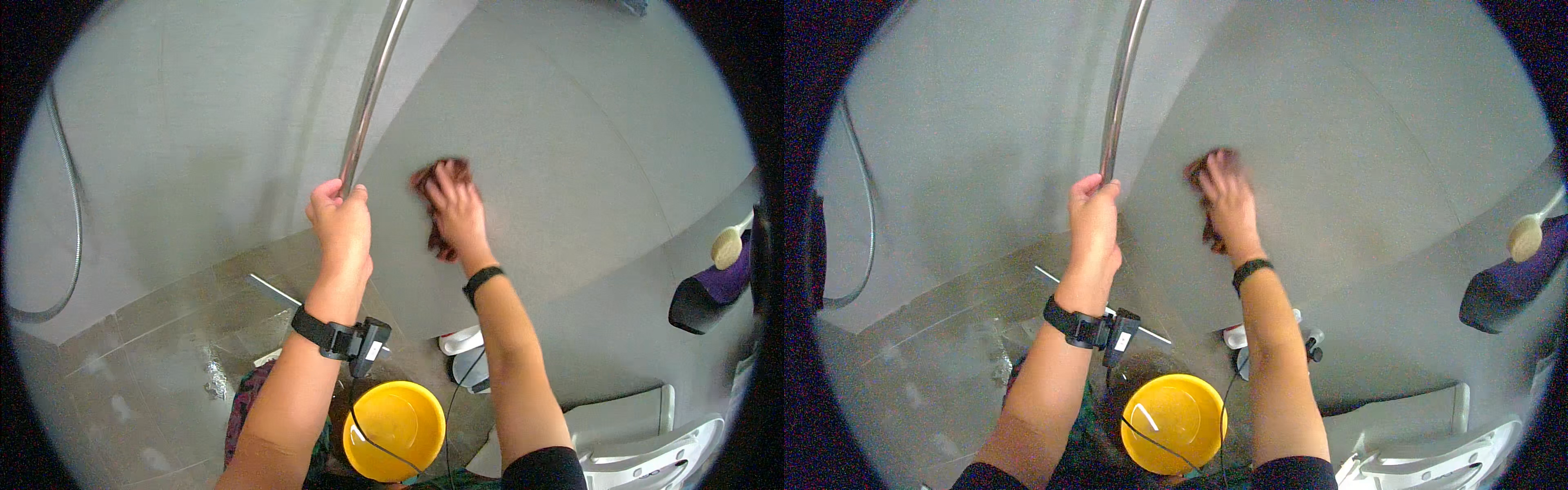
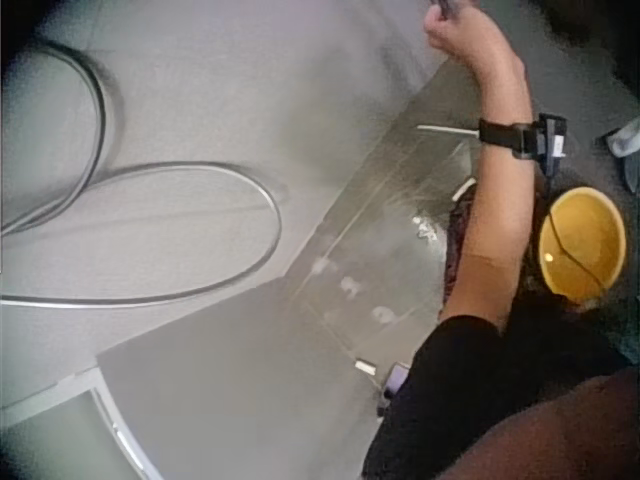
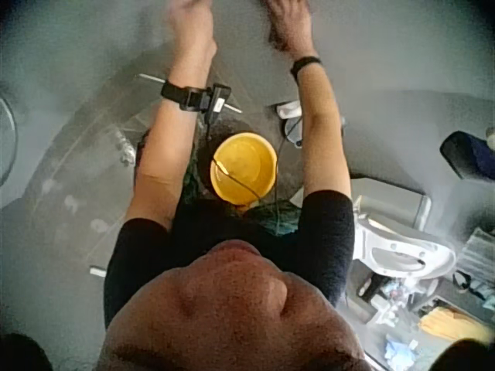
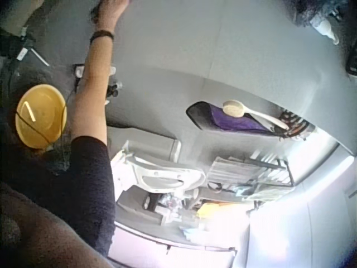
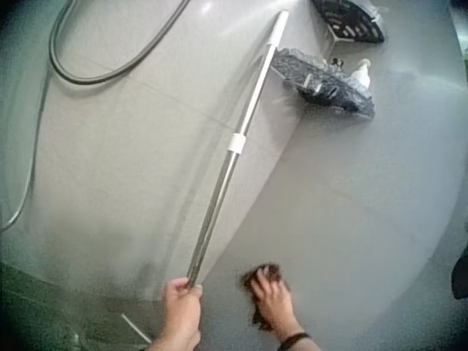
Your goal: The person wipes a tiled bathroom wall with a brown cloth, frequently rinsing the cloth in a yellow bucket of water and applying liquid from a bottle. They move the cloth in circular and sweeping motions across the tiles and a metal shower pole.
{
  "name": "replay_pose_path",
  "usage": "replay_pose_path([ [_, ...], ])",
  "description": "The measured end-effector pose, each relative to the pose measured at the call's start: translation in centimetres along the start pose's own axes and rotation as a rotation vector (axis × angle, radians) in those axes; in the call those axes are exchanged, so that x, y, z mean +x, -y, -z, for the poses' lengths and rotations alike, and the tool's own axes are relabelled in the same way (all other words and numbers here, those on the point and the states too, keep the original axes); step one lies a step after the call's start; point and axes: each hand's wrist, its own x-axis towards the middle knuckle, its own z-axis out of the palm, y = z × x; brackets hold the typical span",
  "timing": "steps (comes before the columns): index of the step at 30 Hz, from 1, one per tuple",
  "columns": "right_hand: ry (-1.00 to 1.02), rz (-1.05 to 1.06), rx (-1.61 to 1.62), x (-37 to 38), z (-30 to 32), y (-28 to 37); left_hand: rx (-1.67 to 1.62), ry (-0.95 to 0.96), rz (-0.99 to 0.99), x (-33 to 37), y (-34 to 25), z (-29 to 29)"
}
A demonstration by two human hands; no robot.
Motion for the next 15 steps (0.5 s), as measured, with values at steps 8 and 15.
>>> replay_pose_path([
  [8,0.249,0.256,0.151,-12.3,-4.6,9.0,-0.039,-0.011,0.018,-0.4,-2.4,-0.1],
  [15,0.131,0.103,0.075,-11.5,-0.4,-3.8,-0.066,0.032,0.06,-0.9,-2.4,-0.5],
])
